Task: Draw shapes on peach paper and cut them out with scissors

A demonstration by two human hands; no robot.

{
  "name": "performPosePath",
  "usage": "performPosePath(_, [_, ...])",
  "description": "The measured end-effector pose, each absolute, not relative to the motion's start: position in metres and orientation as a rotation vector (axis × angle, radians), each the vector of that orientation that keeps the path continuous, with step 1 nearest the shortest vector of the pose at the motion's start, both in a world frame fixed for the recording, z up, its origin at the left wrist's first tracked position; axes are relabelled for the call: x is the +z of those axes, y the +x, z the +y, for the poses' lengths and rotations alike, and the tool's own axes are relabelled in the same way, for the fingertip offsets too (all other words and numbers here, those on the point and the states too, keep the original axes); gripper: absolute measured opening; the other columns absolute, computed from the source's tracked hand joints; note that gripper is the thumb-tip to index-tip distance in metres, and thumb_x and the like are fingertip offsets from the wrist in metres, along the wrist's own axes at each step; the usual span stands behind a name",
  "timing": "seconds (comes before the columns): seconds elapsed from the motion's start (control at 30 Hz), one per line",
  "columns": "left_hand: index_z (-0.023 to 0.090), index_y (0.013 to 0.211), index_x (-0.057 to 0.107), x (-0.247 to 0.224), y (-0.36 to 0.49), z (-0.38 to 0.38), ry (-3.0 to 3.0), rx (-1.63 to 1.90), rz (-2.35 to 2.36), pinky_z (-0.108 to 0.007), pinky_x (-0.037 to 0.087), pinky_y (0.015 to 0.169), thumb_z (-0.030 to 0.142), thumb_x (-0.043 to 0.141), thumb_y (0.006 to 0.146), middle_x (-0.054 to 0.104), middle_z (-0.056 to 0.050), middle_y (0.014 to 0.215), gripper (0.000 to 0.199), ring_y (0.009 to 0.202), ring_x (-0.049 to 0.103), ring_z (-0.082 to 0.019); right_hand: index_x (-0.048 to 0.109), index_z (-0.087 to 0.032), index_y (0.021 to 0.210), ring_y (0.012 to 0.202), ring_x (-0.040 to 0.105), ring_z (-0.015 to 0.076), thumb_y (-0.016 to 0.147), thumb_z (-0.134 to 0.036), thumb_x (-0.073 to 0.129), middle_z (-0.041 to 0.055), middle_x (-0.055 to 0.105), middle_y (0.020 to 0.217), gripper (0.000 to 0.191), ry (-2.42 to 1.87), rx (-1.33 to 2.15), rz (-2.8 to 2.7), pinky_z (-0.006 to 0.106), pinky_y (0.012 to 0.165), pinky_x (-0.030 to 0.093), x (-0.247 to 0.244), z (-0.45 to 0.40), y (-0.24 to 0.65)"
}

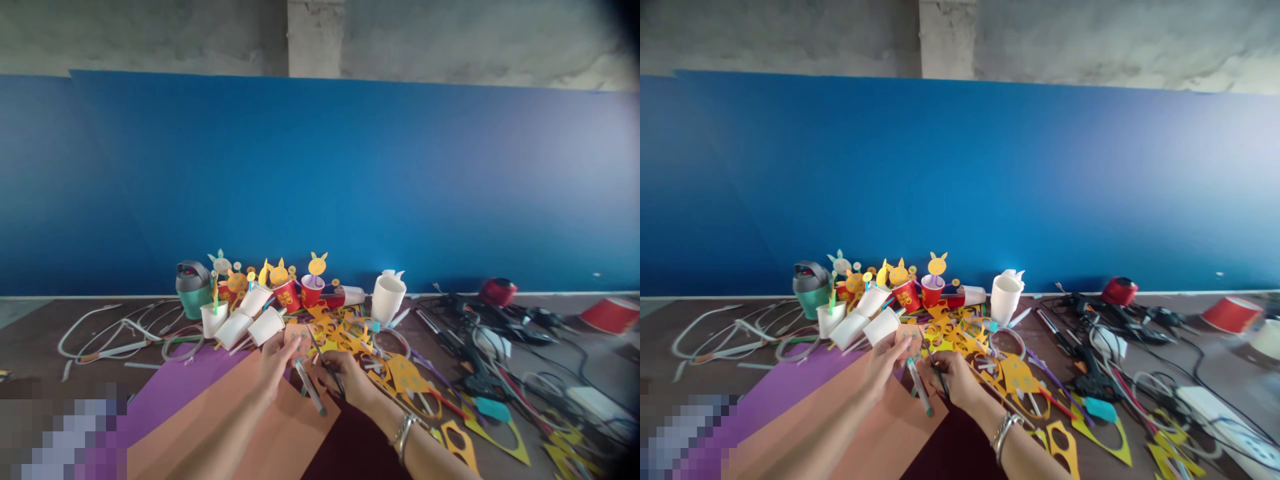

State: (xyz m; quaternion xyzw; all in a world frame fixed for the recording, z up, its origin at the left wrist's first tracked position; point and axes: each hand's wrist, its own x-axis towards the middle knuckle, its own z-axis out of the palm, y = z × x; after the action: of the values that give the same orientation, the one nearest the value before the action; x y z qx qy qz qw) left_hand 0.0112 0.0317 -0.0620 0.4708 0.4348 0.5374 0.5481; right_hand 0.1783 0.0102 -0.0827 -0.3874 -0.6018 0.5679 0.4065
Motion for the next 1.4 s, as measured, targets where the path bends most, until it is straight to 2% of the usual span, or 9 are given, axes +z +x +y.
performPosePath(0.2, [0.013, 0.067, 0.063, -0.067, 0.01, 0.034, 1.147, 1.269, 1.021, -0.02, 0.027, 0.045, 0.045, 0.068, 0.074, 0.038, 0.007, 0.045, 0.033, 0.044, 0.032, -0.006, 0.054, -0.014, 0.066, 0.033, 0.03, 0.0034, 0.072, -0.042, 0.071, -0.0073, 0.04, 0.044, 0.034, -1.002, 1.427, -1.493, 0.017, 0.032, 0.021, -0.085, 0.011, 0.177])
performPosePath(0.33, [0.012, 0.071, 0.067, -0.066, 0.01, 0.035, 1.215, 1.223, 1.032, -0.02, 0.021, 0.044, 0.044, 0.069, 0.073, 0.042, 0.005, 0.045, 0.031, 0.043, 0.032, -0.006, 0.057, -0.014, 0.073, 0.033, 0.036, 0.005, 0.074, -0.041, 0.069, -0.0057, 0.047, 0.047, 0.03, -0.988, 1.454, -1.466, 0.017, 0.033, 0.028, -0.087, 0.012, 0.177])
performPosePath(0.5, [0.012, 0.076, 0.07, -0.062, 0.01, 0.035, 1.224, 1.208, 1.0, -0.021, 0.019, 0.042, 0.045, 0.069, 0.072, 0.048, 0.003, 0.046, 0.034, 0.041, 0.032, -0.006, 0.057, -0.014, 0.07, 0.036, 0.031, 0.0038, 0.075, -0.036, 0.069, -0.0077, 0.041, 0.044, 0.026, -0.937, 1.437, -1.477, 0.017, 0.035, 0.021, -0.086, 0.013, 0.177])
performPosePath(0.63, [0.012, 0.075, 0.071, -0.062, 0.011, 0.036, 1.2, 1.207, 1.023, -0.021, 0.019, 0.042, 0.047, 0.07, 0.069, 0.048, 0.003, 0.044, 0.036, 0.041, 0.033, -0.006, 0.056, -0.013, 0.068, 0.037, 0.03, 0.0036, 0.075, -0.035, 0.069, -0.0074, 0.04, 0.045, 0.026, -0.957, 1.419, -1.478, 0.018, 0.036, 0.02, -0.084, 0.012, 0.177])
performPosePath(0.87, [0.01, 0.088, 0.072, -0.059, 0.01, 0.034, 1.199, 1.188, 0.998, -0.022, 0.017, 0.043, 0.045, 0.069, 0.071, 0.052, 0.001, 0.048, 0.038, 0.041, 0.031, -0.006, 0.053, -0.014, 0.066, 0.038, 0.028, 0.0034, 0.075, -0.034, 0.068, -0.0083, 0.037, 0.045, 0.026, -0.946, 1.431, -1.502, 0.018, 0.037, 0.018, -0.083, 0.011, 0.179])
performPosePath(1.17, [0.014, 0.09, 0.074, -0.05, 0.009, 0.031, 1.176, 1.16, 1.008, -0.02, 0.022, 0.041, 0.045, 0.071, 0.068, 0.059, -0.001, 0.052, 0.038, 0.04, 0.037, -0.006, 0.051, -0.015, 0.065, 0.038, 0.027, 0.003, 0.074, -0.036, 0.067, -0.0083, 0.036, 0.046, 0.028, -0.963, 1.432, -1.513, 0.018, 0.037, 0.017, -0.081, 0.01, 0.179])
performPosePath(1.4, [0.012, 0.092, 0.074, -0.051, 0.009, 0.033, 1.158, 1.157, 0.987, -0.02, 0.026, 0.039, 0.045, 0.071, 0.067, 0.063, -0.003, 0.054, 0.042, 0.039, 0.041, -0.007, 0.054, -0.014, 0.069, 0.039, 0.027, 0.0034, 0.076, -0.037, 0.066, -0.0077, 0.037, 0.047, 0.027, -0.961, 1.425, -1.542, 0.019, 0.038, 0.017, -0.08, 0.01, 0.181])
